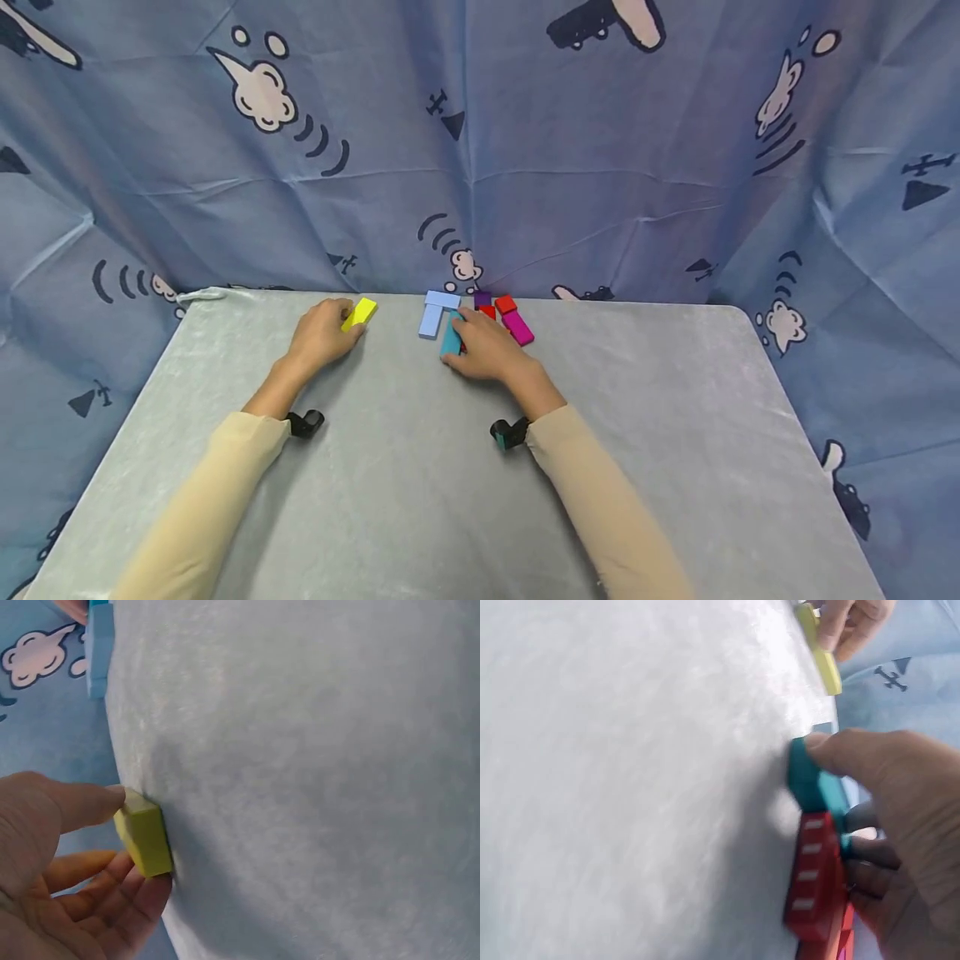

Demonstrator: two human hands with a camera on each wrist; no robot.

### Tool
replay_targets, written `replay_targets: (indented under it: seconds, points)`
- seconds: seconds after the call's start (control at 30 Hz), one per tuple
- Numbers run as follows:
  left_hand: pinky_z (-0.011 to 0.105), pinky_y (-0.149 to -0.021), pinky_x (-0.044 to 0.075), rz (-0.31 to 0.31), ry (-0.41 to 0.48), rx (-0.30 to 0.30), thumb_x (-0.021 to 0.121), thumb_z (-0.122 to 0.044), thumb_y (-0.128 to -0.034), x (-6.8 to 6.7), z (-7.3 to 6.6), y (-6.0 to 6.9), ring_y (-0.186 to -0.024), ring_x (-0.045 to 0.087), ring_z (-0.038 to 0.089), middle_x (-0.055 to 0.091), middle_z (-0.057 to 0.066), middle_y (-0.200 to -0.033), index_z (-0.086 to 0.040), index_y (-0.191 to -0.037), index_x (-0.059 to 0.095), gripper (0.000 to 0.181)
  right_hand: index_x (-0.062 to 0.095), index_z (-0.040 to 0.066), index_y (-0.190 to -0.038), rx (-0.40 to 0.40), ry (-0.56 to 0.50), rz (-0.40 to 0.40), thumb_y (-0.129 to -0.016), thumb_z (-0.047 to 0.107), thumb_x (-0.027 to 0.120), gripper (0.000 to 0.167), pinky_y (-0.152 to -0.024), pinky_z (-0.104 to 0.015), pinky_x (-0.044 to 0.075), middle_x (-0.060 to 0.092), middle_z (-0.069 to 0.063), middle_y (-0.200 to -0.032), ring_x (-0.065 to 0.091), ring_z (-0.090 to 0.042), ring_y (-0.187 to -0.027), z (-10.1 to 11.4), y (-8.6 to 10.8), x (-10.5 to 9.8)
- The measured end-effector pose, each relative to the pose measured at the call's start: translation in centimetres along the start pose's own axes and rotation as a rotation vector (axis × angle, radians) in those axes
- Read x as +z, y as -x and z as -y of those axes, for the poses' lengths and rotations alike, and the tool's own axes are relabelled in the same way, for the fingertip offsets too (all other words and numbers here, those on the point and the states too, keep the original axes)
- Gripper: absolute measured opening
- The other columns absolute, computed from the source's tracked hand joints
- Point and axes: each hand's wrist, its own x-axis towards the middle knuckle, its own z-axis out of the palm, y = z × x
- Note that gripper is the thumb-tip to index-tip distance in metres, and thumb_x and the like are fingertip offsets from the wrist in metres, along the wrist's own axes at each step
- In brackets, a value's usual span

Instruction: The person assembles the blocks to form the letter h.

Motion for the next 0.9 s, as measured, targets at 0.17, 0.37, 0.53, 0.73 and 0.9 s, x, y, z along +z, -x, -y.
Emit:
replay_targets:
  seconds: [0.17,0.37,0.53,0.73,0.9]
  points:
    - [0.038,-0.072,0.046,-0.027,-0.003,0.022,0.075,-0.017,-0.0953,0.5,0.0,-0.1,-0.082,0.057,0.027,0.069,0.019,-0.097,0.004,-0.106,0.072,0.024,0.051,-0.003,-0.154,0.009,0.002,-0.002,-0.098,0.041,0.075,0.075,-0.129,-0.054,0.038,0.043,-0.024,-0.166,0.045,-0.041,-0.153,-0.2,0.1,0.3]
    - [0.046,-0.081,0.055,0.055,-0.041,-0.012,0.072,-0.017,-0.0951,-0.2,-0.4,0.1,-0.086,0.062,0.029,0.074,0.023,-0.109,0.006,-0.121,0.073,0.035,0.054,-0.003,-0.152,-0.004,0.065,-0.019,-0.096,0.043,0.077,0.076,-0.128,-0.053,0.04,0.047,-0.023,-0.162,0.049,-0.041,-0.15,-0.3,0.1,0.1]
    - [0.049,-0.087,0.057,0.104,-0.082,-0.049,0.072,-0.02,-0.0958,-0.6,-0.6,0.4,-0.09,0.065,0.033,0.073,0.025,-0.112,0.008,-0.118,0.071,0.036,0.052,-0.003,-0.153,-0.021,0.088,-0.024,-0.096,0.047,0.076,0.08,-0.128,-0.053,0.041,0.048,-0.023,-0.162,0.049,-0.04,-0.149,-0.1,0.0,0.2]
    - [0.04,-0.072,0.051,0.091,-0.072,-0.022,0.075,-0.023,-0.0941,-0.9,-0.7,0.6,-0.076,0.057,0.026,0.066,0.013,-0.086,0.002,-0.098,0.073,0.025,0.053,-0.005,-0.152,-0.046,0.112,-0.039,-0.096,0.048,0.074,0.08,-0.127,-0.052,0.042,0.049,-0.025,-0.16,0.052,-0.04,-0.146,-0.2,0.0,0.4]
    - [0.038,-0.074,0.052,0.092,0.014,-0.034,0.074,-0.022,-0.0935,-1.9,-1.3,1.9,-0.081,0.062,0.027,0.07,0.013,-0.089,0.002,-0.108,0.075,0.028,0.051,-0.004,-0.154,-0.034,0.091,-0.032,-0.095,0.046,0.074,0.08,-0.127,-0.052,0.042,0.047,-0.024,-0.162,0.05,-0.04,-0.148,-0.3,-0.2,0.3]
